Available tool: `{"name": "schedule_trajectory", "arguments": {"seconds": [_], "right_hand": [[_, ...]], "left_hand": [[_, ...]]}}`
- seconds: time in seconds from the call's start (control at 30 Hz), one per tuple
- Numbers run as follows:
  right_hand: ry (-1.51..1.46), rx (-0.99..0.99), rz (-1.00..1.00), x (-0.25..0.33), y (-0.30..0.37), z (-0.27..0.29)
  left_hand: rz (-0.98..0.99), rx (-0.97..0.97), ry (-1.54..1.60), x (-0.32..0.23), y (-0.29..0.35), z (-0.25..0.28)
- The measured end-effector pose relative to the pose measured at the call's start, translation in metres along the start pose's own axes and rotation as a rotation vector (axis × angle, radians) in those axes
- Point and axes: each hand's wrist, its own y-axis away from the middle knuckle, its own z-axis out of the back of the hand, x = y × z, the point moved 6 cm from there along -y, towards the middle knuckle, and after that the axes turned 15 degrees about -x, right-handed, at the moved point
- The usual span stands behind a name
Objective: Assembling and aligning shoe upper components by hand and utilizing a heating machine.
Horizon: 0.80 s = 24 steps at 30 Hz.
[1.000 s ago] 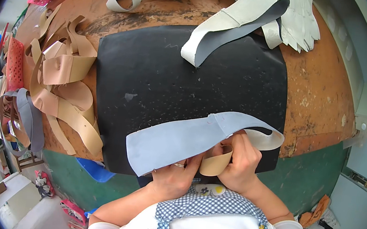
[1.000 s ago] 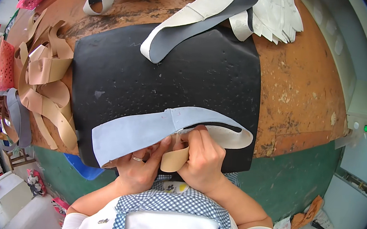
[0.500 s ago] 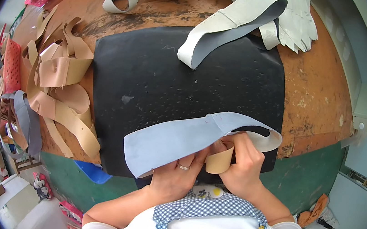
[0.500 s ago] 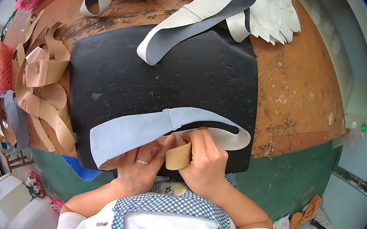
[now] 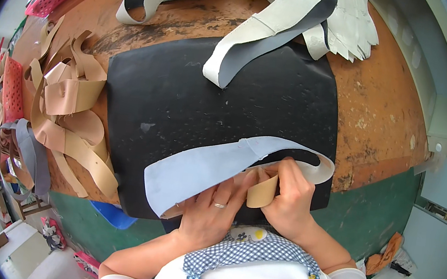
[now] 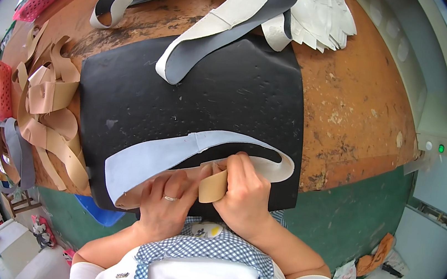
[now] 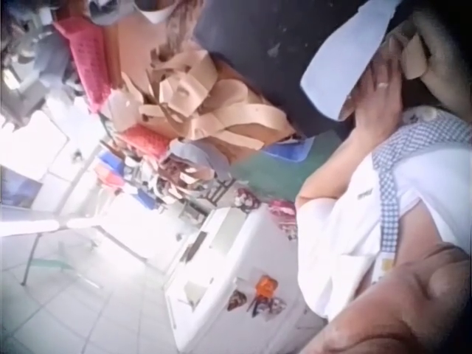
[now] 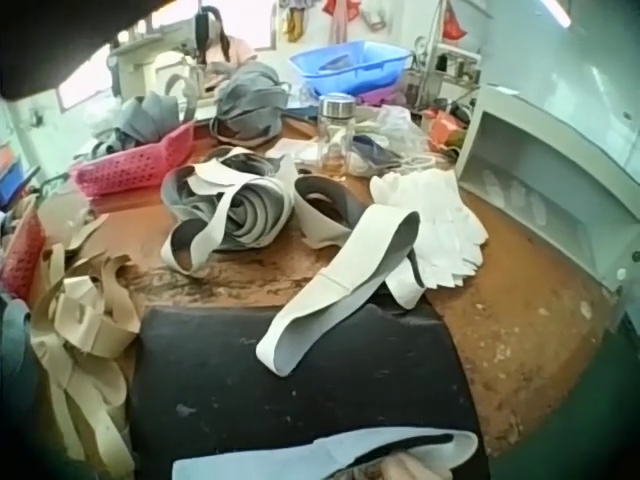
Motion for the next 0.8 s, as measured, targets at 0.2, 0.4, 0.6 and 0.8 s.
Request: {"name": "schedule_trajectory", "arguments": {"seconds": [0.2,0.4,0.6,0.8], "right_hand": [[0.029,0.018,-0.099,-0.022,-0.005,0.016],[-0.109,-0.023,-0.227,-0.041,-0.004,0.032],[-0.063,-0.018,-0.171,-0.039,-0.008,0.030],[-0.019,-0.033,-0.128,-0.035,-0.011,0.030]], "left_hand": [[-0.068,0.129,-0.068,-0.007,-0.008,-0.006],[-0.124,0.085,-0.007,-0.012,-0.009,-0.006],[-0.161,0.121,-0.026,-0.013,-0.011,-0.008],[-0.249,0.082,-0.083,-0.021,-0.016,-0.007]]}}
